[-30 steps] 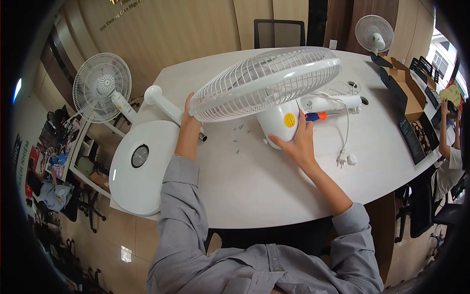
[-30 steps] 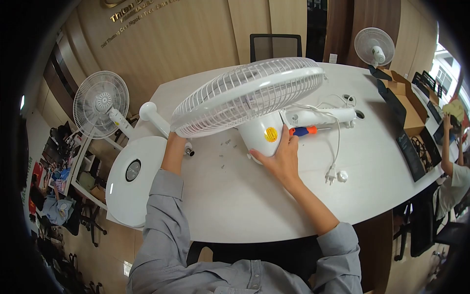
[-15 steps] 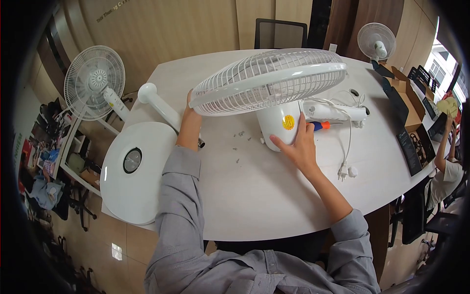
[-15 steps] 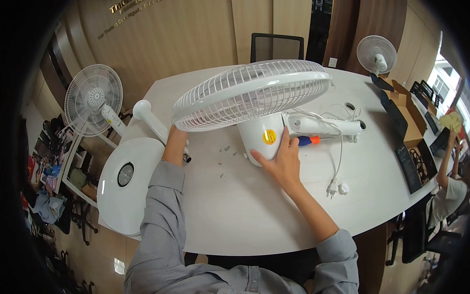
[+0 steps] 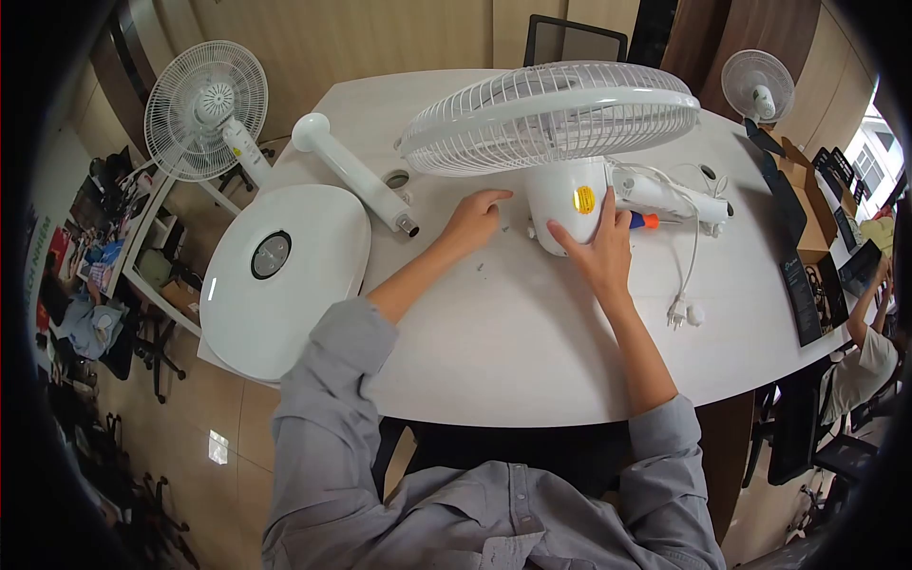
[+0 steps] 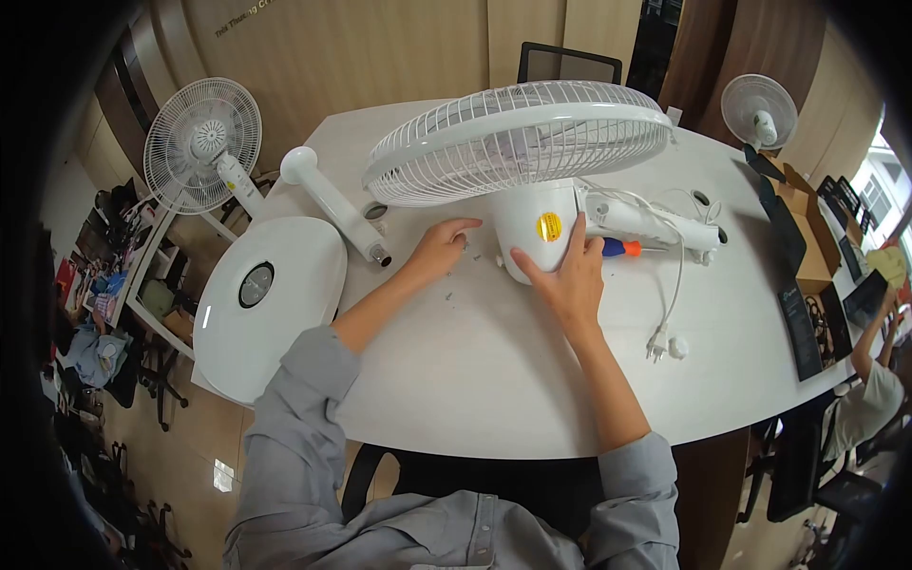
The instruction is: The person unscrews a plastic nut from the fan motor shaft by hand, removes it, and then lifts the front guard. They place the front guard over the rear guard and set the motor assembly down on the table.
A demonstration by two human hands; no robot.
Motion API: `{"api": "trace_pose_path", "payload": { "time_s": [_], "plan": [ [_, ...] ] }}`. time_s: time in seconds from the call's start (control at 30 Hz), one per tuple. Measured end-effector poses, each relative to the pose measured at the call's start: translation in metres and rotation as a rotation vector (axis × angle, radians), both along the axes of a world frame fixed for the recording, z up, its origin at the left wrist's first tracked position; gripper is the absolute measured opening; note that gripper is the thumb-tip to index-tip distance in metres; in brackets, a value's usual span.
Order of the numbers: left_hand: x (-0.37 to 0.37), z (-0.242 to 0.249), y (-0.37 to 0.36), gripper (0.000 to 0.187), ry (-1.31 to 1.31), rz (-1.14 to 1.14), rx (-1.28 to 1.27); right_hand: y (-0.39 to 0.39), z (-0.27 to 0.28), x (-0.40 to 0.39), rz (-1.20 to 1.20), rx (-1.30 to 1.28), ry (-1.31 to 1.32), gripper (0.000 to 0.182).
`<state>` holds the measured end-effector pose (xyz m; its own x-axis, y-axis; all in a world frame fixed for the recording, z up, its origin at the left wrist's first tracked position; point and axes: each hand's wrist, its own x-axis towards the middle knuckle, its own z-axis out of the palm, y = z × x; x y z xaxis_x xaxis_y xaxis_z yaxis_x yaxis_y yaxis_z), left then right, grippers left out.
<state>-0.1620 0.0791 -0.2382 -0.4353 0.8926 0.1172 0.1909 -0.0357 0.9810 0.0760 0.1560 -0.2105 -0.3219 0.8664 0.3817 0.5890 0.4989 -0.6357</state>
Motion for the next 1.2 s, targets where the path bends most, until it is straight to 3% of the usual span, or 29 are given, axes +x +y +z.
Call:
{"api": "trace_pose_path", "payload": {
  "time_s": [0.07,0.17,0.27,0.37,0.47,0.57,0.67,0.77,0.87,0.93,0.97,1.07,1.13,1.2],
  "plan": [
    [-0.018,-0.013,0.032,0.042,0.907,-0.026,0.065,-0.001,0.0,0.0,-0.006,0.007,0.006,0.128],
    [-0.025,-0.022,0.063,0.045,1.048,0.001,0.031,0.003,-0.003,0.0,-0.008,0.038,0.011,0.128],
    [-0.013,-0.016,0.084,0.049,1.158,-0.028,-0.253,0.004,-0.009,0.0,-0.005,0.1,0.017,0.128],
    [-0.013,-0.047,0.108,0.06,1.3,0.028,-0.11,0.003,-0.007,0.0,-0.001,0.105,0.011,0.128],
    [0.014,-0.018,0.095,0.072,1.417,0.023,-0.31,0.003,-0.004,0.0,0.007,0.098,0.011,0.129],
    [0.034,0.012,0.083,0.074,1.441,0.02,-0.374,0.002,-0.002,0.001,0.011,0.089,-0.002,0.128],
    [0.007,-0.016,0.102,0.077,1.129,-0.12,-0.27,0.004,-0.006,0.0,0.017,0.118,0.01,0.128],
    [0.011,-0.028,0.093,0.074,1.31,0.063,-0.362,0.005,-0.007,0.001,0.023,0.119,0.013,0.127],
    [0.018,-0.004,0.08,0.071,1.249,0.092,-0.564,0.003,-0.005,-0.001,0.025,0.09,0.021,0.127],
    [0.013,-0.012,0.086,0.07,1.273,0.14,-0.564,0.003,-0.006,0.0,0.029,0.097,0.025,0.126],
    [0.011,-0.015,0.09,0.07,1.284,0.162,-0.558,0.004,-0.008,0.0,0.029,0.112,0.027,0.126],
    [0.01,-0.023,0.099,0.063,1.206,0.277,-0.209,0.004,-0.006,0.002,0.039,0.121,0.047,0.125],
    [-0.003,-0.031,0.105,0.065,1.289,0.224,-0.255,0.003,-0.005,0.002,0.047,0.126,0.056,0.124],
    [-0.015,-0.038,0.108,0.057,1.21,0.204,-0.235,0.004,-0.005,0.004,0.059,0.127,0.045,0.125]
  ]
}}
